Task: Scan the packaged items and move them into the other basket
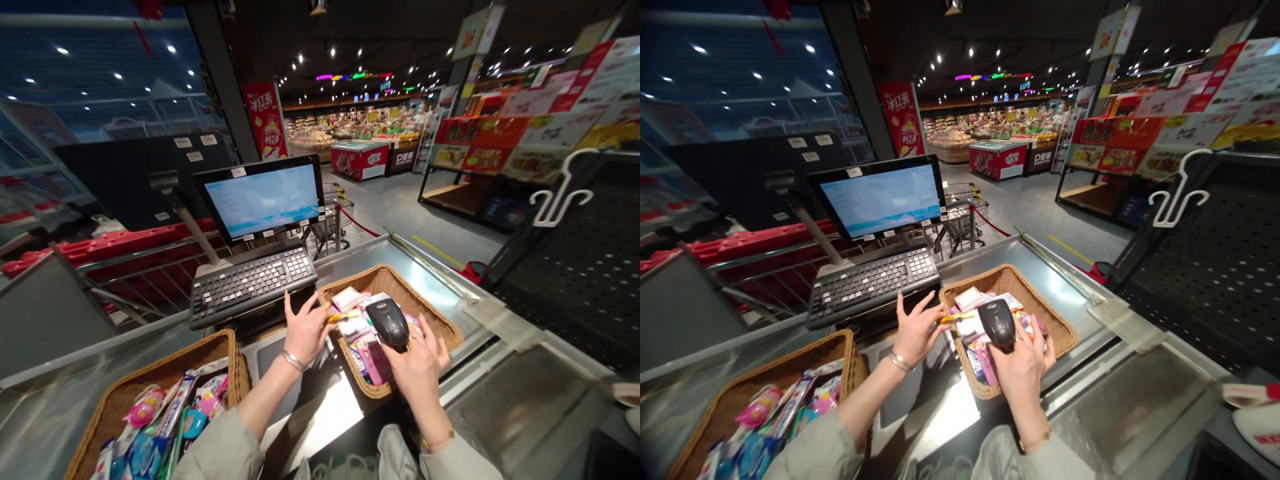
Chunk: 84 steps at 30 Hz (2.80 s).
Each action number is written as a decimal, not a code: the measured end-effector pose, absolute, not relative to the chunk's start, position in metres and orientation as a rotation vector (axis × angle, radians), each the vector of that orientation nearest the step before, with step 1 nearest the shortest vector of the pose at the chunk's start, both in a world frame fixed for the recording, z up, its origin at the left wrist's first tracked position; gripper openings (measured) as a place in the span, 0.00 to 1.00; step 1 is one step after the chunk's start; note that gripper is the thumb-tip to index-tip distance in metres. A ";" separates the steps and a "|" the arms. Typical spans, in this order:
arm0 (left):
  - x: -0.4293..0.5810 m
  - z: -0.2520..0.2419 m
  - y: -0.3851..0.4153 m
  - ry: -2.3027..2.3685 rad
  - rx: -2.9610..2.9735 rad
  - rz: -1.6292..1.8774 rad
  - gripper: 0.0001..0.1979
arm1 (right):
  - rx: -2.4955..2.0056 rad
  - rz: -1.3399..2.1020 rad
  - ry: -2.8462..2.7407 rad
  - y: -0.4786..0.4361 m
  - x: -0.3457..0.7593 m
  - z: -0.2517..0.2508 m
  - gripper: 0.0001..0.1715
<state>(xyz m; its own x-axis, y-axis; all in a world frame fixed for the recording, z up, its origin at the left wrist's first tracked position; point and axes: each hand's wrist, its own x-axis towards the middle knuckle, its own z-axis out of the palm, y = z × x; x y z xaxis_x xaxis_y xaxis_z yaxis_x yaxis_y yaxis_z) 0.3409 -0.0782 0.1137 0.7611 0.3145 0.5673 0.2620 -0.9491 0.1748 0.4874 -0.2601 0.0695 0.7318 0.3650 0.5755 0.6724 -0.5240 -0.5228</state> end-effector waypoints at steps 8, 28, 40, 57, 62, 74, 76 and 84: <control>0.367 0.094 -0.095 0.351 2.790 0.808 0.05 | -2.177 -0.539 -0.688 -0.268 0.507 0.064 0.25; 0.376 0.083 -0.110 0.412 3.062 0.437 0.34 | -2.194 -0.511 -0.673 -0.270 0.515 0.062 0.25; 0.294 0.113 -0.100 0.862 3.034 0.531 0.31 | -2.018 -0.405 -0.973 -0.230 0.468 0.087 0.22; 0.141 0.109 -0.091 1.483 2.720 0.698 0.18 | -1.862 -0.140 -1.395 -0.176 0.381 0.077 0.18; 0.080 0.092 -0.082 1.551 2.743 0.584 0.20 | -1.843 -0.072 -1.471 -0.171 0.359 0.068 0.16; 0.030 0.054 -0.073 1.389 2.781 0.221 0.29 | -1.844 -0.026 -1.542 -0.167 0.331 0.058 0.11; 0.028 0.049 -0.070 1.312 2.797 0.112 0.33 | -1.846 -0.032 -1.531 -0.166 0.329 0.058 0.11; 0.030 0.028 -0.061 0.973 2.876 -0.230 0.43 | -1.863 -0.036 -1.492 -0.163 0.324 0.057 0.12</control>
<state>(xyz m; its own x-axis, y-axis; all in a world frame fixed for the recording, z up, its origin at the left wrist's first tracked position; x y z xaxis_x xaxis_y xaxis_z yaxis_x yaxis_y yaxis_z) 0.0304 -0.0612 0.0277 0.7850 0.5948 -0.1732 0.6095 -0.7916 0.0435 0.3240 -0.1633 0.0572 0.3244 0.8329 0.4484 0.8534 -0.0532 -0.5186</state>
